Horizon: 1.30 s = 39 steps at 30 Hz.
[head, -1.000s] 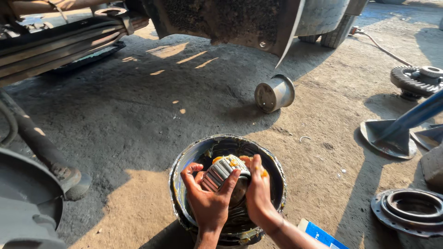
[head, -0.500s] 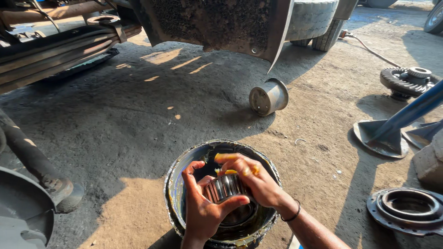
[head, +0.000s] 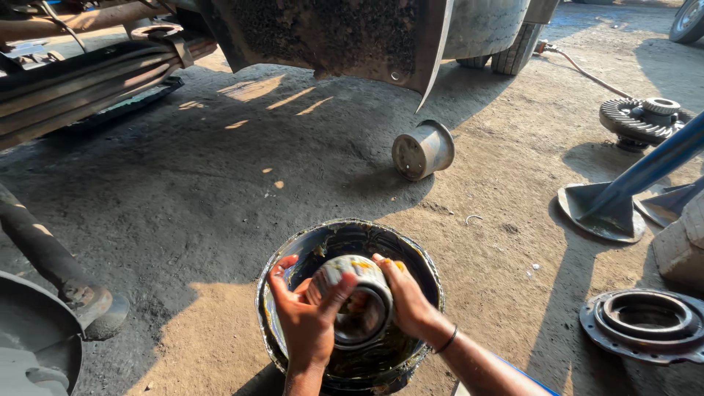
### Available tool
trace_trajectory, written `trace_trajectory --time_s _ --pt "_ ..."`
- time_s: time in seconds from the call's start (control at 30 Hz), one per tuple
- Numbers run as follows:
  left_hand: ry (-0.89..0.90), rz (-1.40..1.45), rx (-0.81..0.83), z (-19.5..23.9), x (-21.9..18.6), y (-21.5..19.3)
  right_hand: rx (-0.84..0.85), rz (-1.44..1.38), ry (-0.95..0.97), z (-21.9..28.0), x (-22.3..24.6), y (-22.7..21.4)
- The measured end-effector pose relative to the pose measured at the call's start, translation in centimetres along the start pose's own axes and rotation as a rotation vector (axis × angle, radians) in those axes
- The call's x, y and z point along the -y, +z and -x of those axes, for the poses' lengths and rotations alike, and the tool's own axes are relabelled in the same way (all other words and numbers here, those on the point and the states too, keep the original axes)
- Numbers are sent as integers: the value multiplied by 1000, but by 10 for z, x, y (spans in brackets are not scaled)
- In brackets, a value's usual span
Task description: The person scoops grease from a bucket and applies it by hand to a cylindrical bearing, rotating the bearing to coat all sides. The person then places the greased bearing onto a vehicle axle hub.
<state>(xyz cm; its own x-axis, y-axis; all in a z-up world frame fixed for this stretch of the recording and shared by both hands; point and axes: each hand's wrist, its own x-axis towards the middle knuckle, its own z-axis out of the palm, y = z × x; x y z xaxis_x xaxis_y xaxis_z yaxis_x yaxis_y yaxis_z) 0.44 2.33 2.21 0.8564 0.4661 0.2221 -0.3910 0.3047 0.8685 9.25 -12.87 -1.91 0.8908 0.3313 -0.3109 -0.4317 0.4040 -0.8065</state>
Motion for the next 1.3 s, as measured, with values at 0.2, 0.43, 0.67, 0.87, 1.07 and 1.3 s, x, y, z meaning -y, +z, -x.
trace_trajectory --time_s 0.2,0.43,0.67,0.87,1.07,1.3 --pt "-14 87 -392 -11 5 -7 116 509 -77 30 2 19" --pt "-48 80 -342 -10 0 -21 231 158 -48 23 25 25" --pt "46 0 -16 7 -2 -7 303 -5 188 33 39 57" --pt "92 9 -61 -2 -8 -10 216 174 124 73 50 42" --pt "-35 95 -52 -4 -6 -17 231 159 -30 46 49 24" --pt "-212 214 -4 6 2 -7 215 -218 269 37 30 23"
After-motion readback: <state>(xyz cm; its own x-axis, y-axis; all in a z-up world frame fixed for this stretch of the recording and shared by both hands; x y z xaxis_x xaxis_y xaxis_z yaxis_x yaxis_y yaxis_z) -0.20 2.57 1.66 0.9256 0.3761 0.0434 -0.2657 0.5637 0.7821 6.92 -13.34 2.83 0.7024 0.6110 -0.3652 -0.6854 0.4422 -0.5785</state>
